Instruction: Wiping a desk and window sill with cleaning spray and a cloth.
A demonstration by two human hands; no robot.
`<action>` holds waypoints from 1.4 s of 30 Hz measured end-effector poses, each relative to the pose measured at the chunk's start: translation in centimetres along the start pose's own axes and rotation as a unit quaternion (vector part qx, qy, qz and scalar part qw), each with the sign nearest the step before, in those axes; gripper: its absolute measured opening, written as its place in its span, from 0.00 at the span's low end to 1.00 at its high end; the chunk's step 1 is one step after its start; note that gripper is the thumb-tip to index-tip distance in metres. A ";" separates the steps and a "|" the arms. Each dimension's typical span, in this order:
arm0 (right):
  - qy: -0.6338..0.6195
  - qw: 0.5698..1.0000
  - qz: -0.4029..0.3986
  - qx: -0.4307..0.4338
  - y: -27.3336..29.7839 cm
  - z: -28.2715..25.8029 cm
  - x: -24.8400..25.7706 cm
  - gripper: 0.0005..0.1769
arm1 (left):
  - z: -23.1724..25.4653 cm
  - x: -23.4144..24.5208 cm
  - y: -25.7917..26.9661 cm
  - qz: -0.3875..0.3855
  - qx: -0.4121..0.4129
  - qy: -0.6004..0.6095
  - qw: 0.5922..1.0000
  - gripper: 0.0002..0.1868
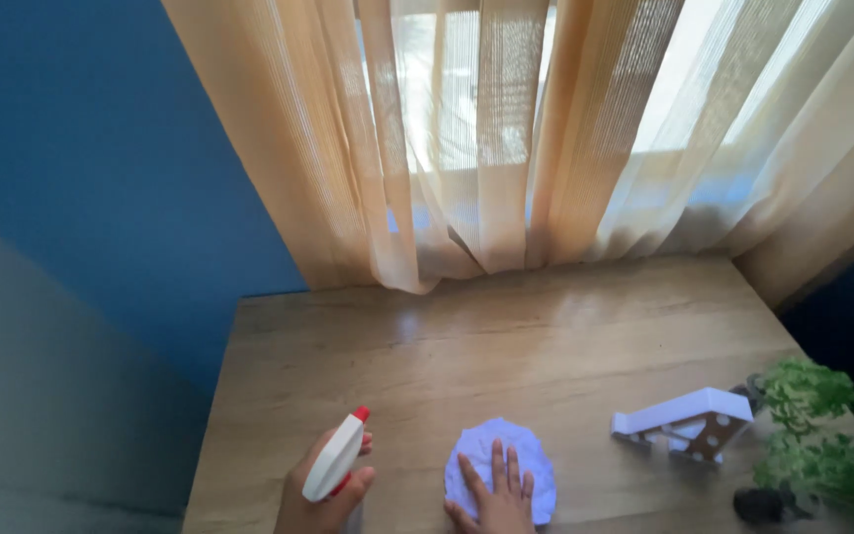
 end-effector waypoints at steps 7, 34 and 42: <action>-0.156 0.909 0.352 0.158 0.1 11.7 -4.2 0.43 | -10.5 -0.4 2.4 0.104 0.031 0.056 0.992 0.24; -0.305 0.805 0.477 -0.174 14.6 12.4 3.7 0.31 | -11.4 1.8 13.1 0.201 0.132 -0.192 0.952 0.56; -0.717 0.475 0.399 -0.318 14.7 20.3 -1.1 0.37 | -29.3 -3.2 25.5 0.233 0.560 0.102 0.789 0.23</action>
Point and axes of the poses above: each hand's wrist, its own y-axis away from the middle knuckle, its own x-axis out of the back of the hand, z = x × y, the point moved 2 cm from there along -y, towards the middle knuckle, and after that the axes turned 14 degrees about -y, right-handed, at the moved point
